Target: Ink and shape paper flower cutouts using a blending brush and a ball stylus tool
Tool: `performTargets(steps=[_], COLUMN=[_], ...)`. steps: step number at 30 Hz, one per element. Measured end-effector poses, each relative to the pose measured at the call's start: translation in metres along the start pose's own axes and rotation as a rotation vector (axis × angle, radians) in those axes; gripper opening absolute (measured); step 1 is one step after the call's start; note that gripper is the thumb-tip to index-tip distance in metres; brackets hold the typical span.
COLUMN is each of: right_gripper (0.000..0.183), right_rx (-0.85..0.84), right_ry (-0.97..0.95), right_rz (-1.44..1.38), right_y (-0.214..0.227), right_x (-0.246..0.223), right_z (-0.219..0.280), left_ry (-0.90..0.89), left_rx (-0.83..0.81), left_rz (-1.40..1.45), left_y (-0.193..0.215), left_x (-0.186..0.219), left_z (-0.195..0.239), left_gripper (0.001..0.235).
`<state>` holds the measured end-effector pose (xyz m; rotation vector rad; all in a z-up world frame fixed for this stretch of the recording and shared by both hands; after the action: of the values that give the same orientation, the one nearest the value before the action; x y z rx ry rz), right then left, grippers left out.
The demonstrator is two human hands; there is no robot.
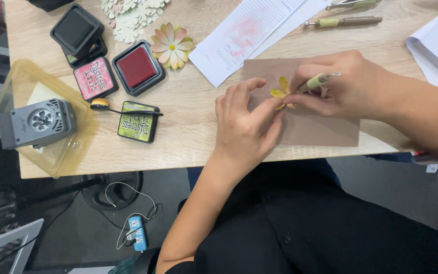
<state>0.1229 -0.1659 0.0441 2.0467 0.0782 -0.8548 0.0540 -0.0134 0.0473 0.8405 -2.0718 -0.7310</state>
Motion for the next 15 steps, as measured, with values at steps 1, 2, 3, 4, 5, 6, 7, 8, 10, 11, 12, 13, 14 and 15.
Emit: performTargets(steps=[1, 2, 3, 4, 5, 6, 7, 8, 10, 11, 12, 13, 14, 15], right_gripper=[0.021, 0.021, 0.018, 0.014, 0.014, 0.015, 0.015, 0.015, 0.015, 0.015, 0.018, 0.020, 0.020, 0.022], right_rx=[0.006, 0.007, 0.043, 0.077, 0.076, 0.103, 0.129, 0.130, 0.138, 0.141, 0.129, 0.117, 0.117, 0.090], right_ry=[0.030, 0.032, -0.017, -0.068, -0.068, -0.115, -0.162, -0.162, -0.040, -0.041, -0.025, -0.009, -0.014, 0.003], right_rz=[0.079, 0.081, 0.021, -0.040, -0.041, -0.073, -0.105, -0.105, -0.060, -0.059, -0.038, -0.017, -0.019, -0.007], right_y=[-0.002, -0.001, 0.003, 0.006, 0.007, 0.010, 0.012, 0.012, 0.012, 0.011, 0.008, 0.005, 0.004, 0.001], right_x=[-0.001, 0.000, 0.005, 0.010, 0.008, 0.009, 0.010, 0.011, 0.006, 0.008, 0.009, 0.010, 0.011, 0.010], right_z=[0.002, 0.001, 0.001, 0.002, 0.001, 0.000, 0.000, 0.001, 0.001, 0.001, 0.002, 0.003, 0.004, 0.004], left_ry=[-0.013, -0.014, -0.032, -0.048, -0.047, -0.043, -0.040, -0.041, -0.035, -0.038, -0.035, -0.032, -0.031, -0.027], left_rx=[0.005, 0.007, 0.014, 0.018, 0.017, 0.020, 0.022, 0.021, 0.004, 0.003, 0.002, 0.001, -0.003, -0.010], left_rz=[0.000, -0.001, -0.014, -0.027, -0.027, -0.021, -0.015, -0.015, -0.012, -0.011, -0.014, -0.016, -0.014, -0.010], left_y=[0.002, 0.001, 0.000, -0.001, -0.002, -0.003, -0.003, -0.002, -0.002, -0.002, -0.002, -0.003, -0.003, -0.002], left_x=[0.002, 0.001, 0.001, 0.001, 0.001, 0.001, 0.000, 0.000, 0.001, 0.001, 0.001, 0.001, 0.002, 0.002], left_z=[-0.001, -0.001, 0.000, 0.001, 0.001, 0.001, 0.001, 0.001, 0.001, 0.000, 0.000, 0.000, -0.001, -0.001], left_gripper=[0.012, 0.012, 0.010, 0.009, 0.009, 0.006, 0.005, 0.005, 0.004, 0.004, 0.005, 0.005, 0.005, 0.005])
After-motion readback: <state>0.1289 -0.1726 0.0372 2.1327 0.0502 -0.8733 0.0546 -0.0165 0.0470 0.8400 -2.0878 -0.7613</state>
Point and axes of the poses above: each hand's wrist, its own z-axis away from the middle knuckle, its own y-axis out of the back of the hand, x = y × z, the point moved 7 cm from there along -z, towards the middle knuckle, and after that the axes turned 5 degrees about -z, right-handed, at the moved point
